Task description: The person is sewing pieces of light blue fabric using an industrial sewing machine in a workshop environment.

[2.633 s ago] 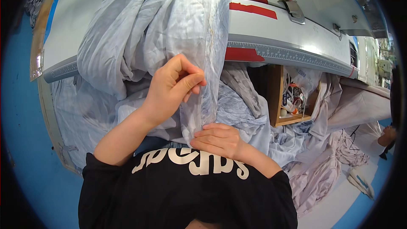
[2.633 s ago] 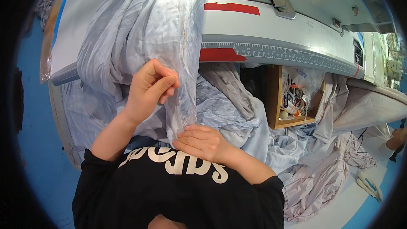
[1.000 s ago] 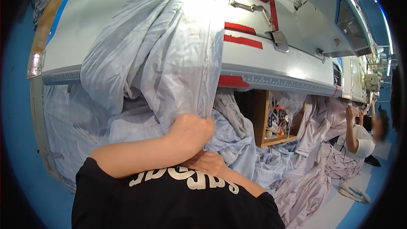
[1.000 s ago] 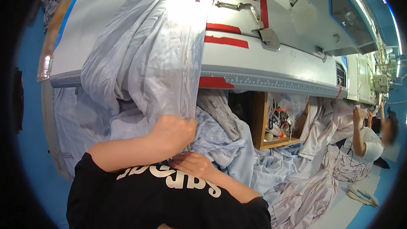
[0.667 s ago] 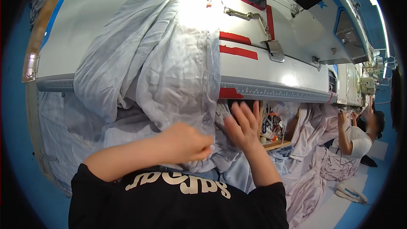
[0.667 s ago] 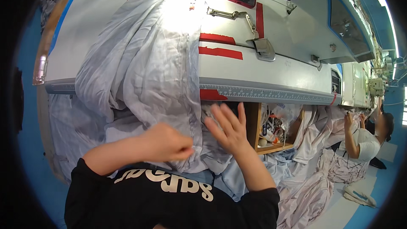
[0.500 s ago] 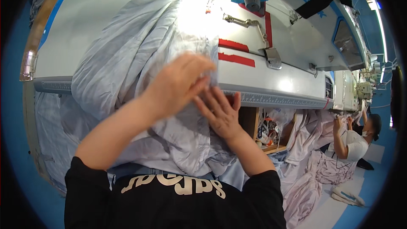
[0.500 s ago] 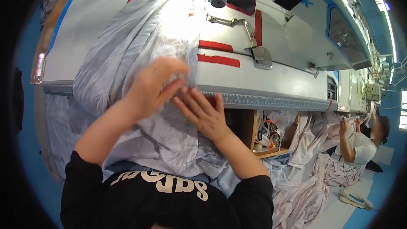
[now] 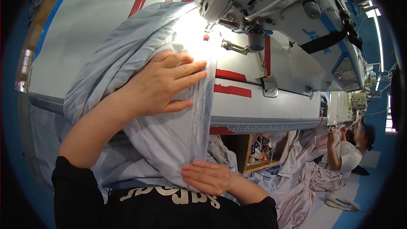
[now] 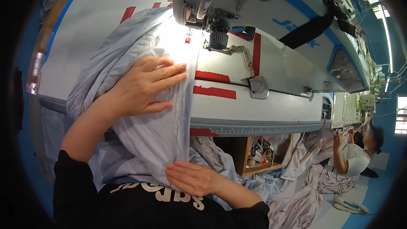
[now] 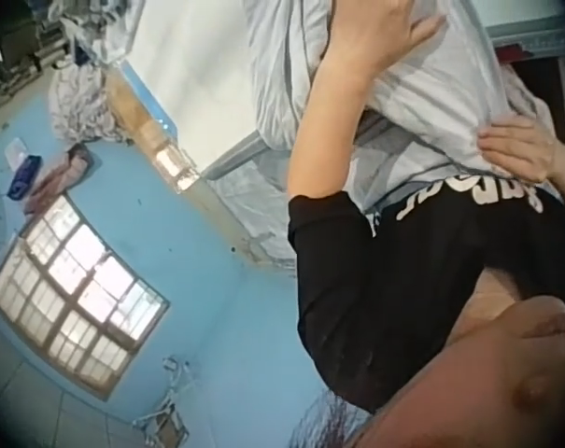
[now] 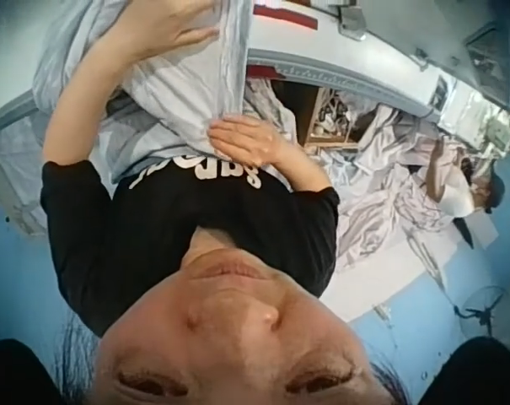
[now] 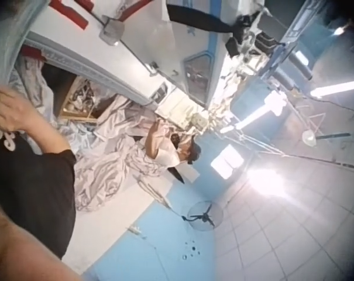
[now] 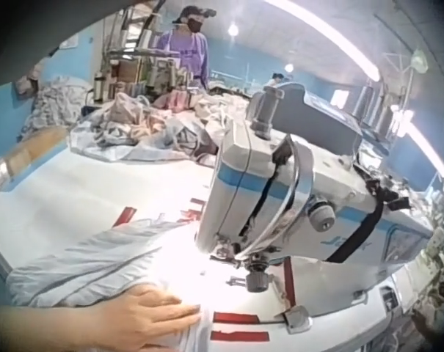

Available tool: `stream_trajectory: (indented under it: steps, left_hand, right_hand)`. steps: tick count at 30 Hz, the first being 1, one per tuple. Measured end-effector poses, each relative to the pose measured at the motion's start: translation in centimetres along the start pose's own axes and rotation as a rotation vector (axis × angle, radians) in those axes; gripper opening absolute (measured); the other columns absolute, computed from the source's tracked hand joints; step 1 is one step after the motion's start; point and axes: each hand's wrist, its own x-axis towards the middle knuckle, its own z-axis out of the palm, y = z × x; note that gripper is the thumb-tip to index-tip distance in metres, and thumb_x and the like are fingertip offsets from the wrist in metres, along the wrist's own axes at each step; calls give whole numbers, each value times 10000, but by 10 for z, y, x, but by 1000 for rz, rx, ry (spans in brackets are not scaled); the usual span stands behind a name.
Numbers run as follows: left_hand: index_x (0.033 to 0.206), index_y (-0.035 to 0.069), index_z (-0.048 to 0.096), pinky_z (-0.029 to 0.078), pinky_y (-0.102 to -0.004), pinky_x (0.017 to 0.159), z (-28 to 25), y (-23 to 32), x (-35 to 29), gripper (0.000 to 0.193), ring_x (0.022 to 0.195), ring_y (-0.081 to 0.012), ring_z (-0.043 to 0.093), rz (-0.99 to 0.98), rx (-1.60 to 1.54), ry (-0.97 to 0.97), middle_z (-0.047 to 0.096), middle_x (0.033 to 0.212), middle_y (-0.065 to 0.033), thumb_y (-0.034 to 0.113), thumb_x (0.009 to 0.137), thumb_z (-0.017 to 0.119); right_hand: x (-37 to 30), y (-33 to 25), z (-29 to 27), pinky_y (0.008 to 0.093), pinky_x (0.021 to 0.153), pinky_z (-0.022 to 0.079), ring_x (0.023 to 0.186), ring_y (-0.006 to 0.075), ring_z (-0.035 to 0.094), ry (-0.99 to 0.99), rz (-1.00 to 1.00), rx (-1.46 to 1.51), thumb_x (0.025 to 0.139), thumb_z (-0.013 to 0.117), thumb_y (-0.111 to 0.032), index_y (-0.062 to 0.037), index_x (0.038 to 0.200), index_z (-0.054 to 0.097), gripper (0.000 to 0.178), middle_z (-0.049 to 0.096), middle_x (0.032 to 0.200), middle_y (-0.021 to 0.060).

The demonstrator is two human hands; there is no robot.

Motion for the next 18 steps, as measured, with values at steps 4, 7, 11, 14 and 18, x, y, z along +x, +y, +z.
stream_trajectory:
  steps: [4, 7, 11, 14, 18]
  left_hand:
    - [1360, 50, 506, 298, -467, 1118, 4, -3, 5, 685, 1330, -287, 412, 13, -53, 26, 462, 1454, -76, 302, 756, 710]
    - [1344, 53, 521, 312, -472, 1111, 3, -9, 7, 666, 1328, -289, 420, -5, -89, 37, 478, 1438, -83, 266, 747, 724]
    - [1330, 54, 535, 326, -473, 1103, 3, -15, 11, 651, 1320, -297, 430, 24, -101, 47, 496, 1421, -84, 235, 736, 733]
    - [1317, 54, 544, 334, -478, 1094, 3, -20, 16, 629, 1301, -298, 445, 27, -93, 67, 509, 1405, -79, 229, 742, 728]
    - [1306, 66, 549, 331, -463, 1092, 5, -26, 20, 604, 1284, -275, 449, 26, -63, 81, 518, 1383, -71, 245, 756, 719]
  right_hand:
    - [-3, 8, 9, 365, 919, 538, 1043, 247, 673, 4, 60, 49, 797, 610, -42, 15, 940, 691, 174, 694, 1058, 145]
    - [-2, 9, 9, 354, 913, 546, 1035, 245, 679, -12, 87, 85, 802, 624, -60, 5, 951, 701, 180, 698, 1061, 144]
    - [0, 9, 7, 338, 897, 547, 1016, 231, 691, -18, 125, 95, 806, 651, -83, -33, 924, 727, 149, 718, 1026, 120]
    - [1, 15, 3, 334, 896, 549, 1019, 221, 693, -19, 141, 94, 800, 663, -82, -38, 929, 730, 152, 722, 1018, 115]
    - [3, 21, 2, 353, 919, 547, 1006, 229, 695, -2, 159, 114, 830, 639, -66, -6, 967, 711, 166, 711, 1053, 134]
